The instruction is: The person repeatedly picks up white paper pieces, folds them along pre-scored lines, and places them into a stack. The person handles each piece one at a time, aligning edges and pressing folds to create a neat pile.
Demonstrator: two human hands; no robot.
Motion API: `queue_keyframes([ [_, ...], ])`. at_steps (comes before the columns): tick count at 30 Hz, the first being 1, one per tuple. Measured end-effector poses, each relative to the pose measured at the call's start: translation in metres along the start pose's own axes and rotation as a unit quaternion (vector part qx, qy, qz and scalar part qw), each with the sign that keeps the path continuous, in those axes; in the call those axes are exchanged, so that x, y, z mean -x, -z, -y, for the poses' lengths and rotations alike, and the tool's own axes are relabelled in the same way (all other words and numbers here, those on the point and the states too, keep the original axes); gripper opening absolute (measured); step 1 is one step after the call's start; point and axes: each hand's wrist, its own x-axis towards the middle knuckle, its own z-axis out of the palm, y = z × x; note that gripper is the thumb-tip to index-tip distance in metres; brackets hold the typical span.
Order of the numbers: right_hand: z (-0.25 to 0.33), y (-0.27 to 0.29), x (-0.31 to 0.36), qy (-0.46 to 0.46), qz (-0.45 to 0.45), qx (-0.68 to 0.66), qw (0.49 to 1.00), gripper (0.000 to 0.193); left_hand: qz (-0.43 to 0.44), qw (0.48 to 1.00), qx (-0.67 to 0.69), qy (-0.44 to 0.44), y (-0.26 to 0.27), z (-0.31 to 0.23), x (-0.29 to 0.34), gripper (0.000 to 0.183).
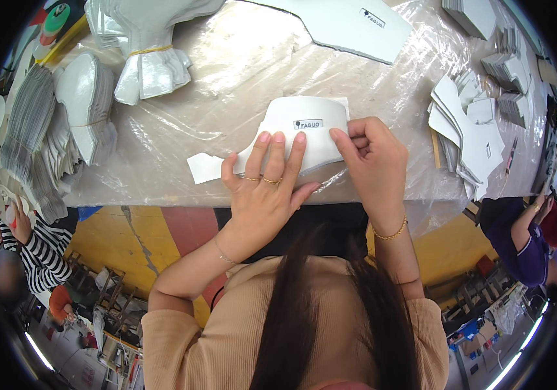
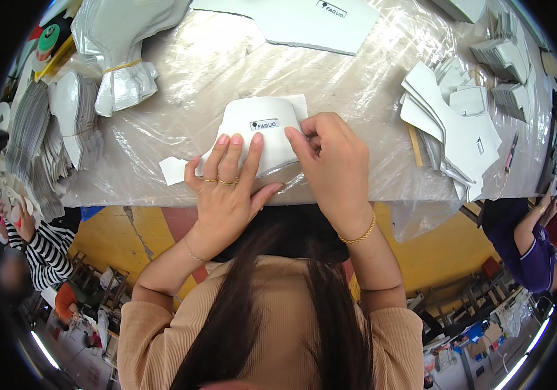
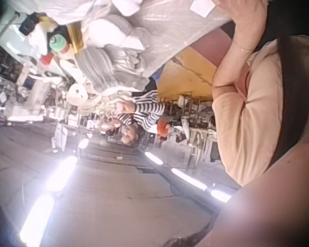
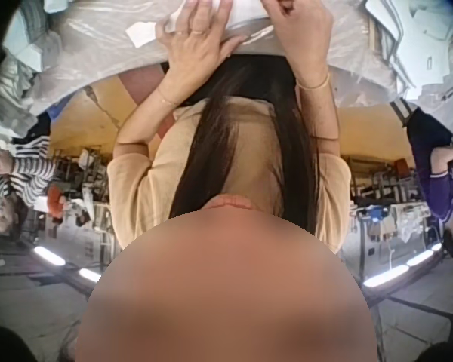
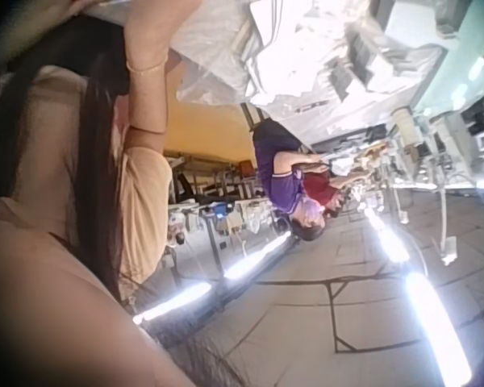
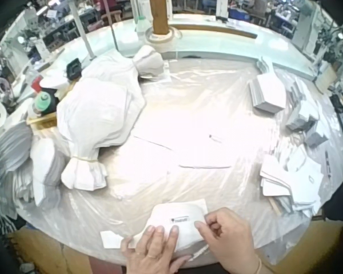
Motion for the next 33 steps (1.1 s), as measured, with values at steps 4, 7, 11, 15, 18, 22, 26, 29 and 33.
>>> queue_keyframes([
  [4,0.001,0.0,0.0,-0.003,0.004,0.02,1.0,0.018,-0.001,1.0,-0.006,-0.003,0.001,0.0,-0.001,0.079],
  [7,0.002,0.0,0.0,0.002,0.006,0.039,0.999,0.018,0.012,1.0,-0.007,0.0,0.004,-0.001,-0.003,0.079],
  [11,0.003,-0.001,0.001,0.016,-0.003,0.039,0.999,0.018,0.002,1.0,-0.003,-0.002,0.005,-0.003,-0.006,0.079],
  [15,0.003,-0.001,0.002,0.017,-0.005,0.044,0.999,0.018,0.0,1.0,0.013,0.007,0.002,-0.011,-0.01,0.081],
  [18,0.003,-0.001,0.002,0.014,-0.003,0.044,0.999,0.017,-0.009,0.999,0.031,0.013,-0.004,-0.021,-0.014,0.082],
  [22,0.003,0.004,-0.001,0.01,0.016,0.022,1.0,0.017,-0.023,1.0,0.008,0.012,-0.009,-0.025,-0.013,0.082],
  [26,0.005,0.01,0.0,0.011,0.016,0.031,0.999,0.015,-0.035,0.999,0.002,0.009,-0.011,-0.024,-0.011,0.081],
  [29,0.001,0.013,-0.002,0.05,-0.007,0.079,0.996,0.013,-0.034,0.999,-0.004,0.006,-0.013,-0.024,-0.011,0.083],
  [33,-0.006,0.012,-0.005,0.093,-0.032,0.13,0.987,0.012,-0.025,0.999,-0.021,0.009,-0.014,-0.025,-0.011,0.083],
])
